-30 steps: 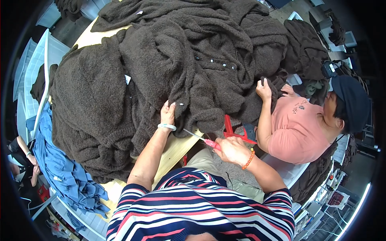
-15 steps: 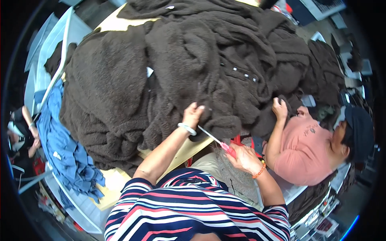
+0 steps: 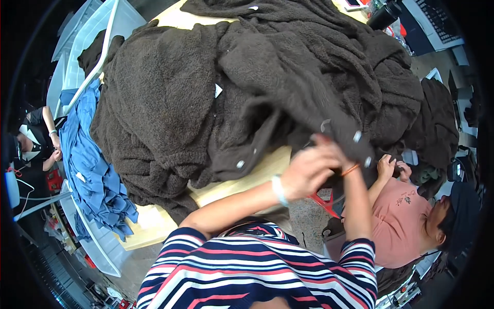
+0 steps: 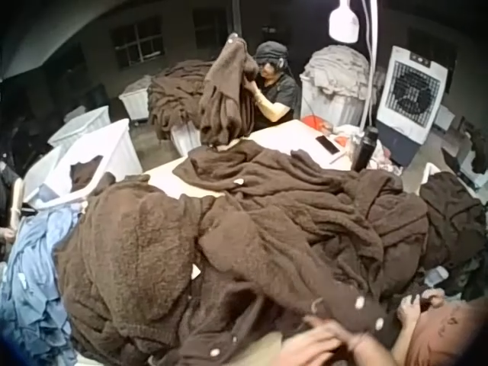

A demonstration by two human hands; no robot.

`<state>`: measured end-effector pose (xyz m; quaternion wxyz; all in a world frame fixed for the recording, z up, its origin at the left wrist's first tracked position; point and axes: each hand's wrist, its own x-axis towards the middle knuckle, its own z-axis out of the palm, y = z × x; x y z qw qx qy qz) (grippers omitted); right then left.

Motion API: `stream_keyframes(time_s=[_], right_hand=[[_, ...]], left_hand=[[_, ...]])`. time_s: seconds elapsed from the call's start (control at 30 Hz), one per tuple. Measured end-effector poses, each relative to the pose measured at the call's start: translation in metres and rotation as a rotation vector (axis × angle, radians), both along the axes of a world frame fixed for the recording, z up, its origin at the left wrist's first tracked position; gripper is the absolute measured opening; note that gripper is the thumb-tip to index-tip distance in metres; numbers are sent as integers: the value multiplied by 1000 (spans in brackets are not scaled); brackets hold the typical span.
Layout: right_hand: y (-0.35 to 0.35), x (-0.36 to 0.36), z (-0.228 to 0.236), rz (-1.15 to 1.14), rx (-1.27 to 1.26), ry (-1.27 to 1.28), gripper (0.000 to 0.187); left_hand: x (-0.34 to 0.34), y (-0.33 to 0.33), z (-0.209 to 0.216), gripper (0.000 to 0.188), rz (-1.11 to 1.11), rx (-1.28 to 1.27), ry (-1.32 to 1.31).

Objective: Trimming loose threads from brown fleece garments using scissors.

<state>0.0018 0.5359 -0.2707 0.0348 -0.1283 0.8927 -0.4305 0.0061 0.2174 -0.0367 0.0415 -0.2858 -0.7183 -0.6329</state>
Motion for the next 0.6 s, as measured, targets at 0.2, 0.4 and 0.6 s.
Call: stream_keyframes(time_s=[0.2, 0.4, 0.6], right_hand=[[-89, -71, 213, 116, 203, -294, 48], [-115, -40, 272, 189, 410, -358, 34], [-132, -11, 308, 250, 461, -419, 34]], left_hand=[[-35, -106, -78, 77, 615, -531, -191], [-19, -77, -69, 107, 481, -699, -238], [14, -86, -108, 69, 422, -904, -280]])
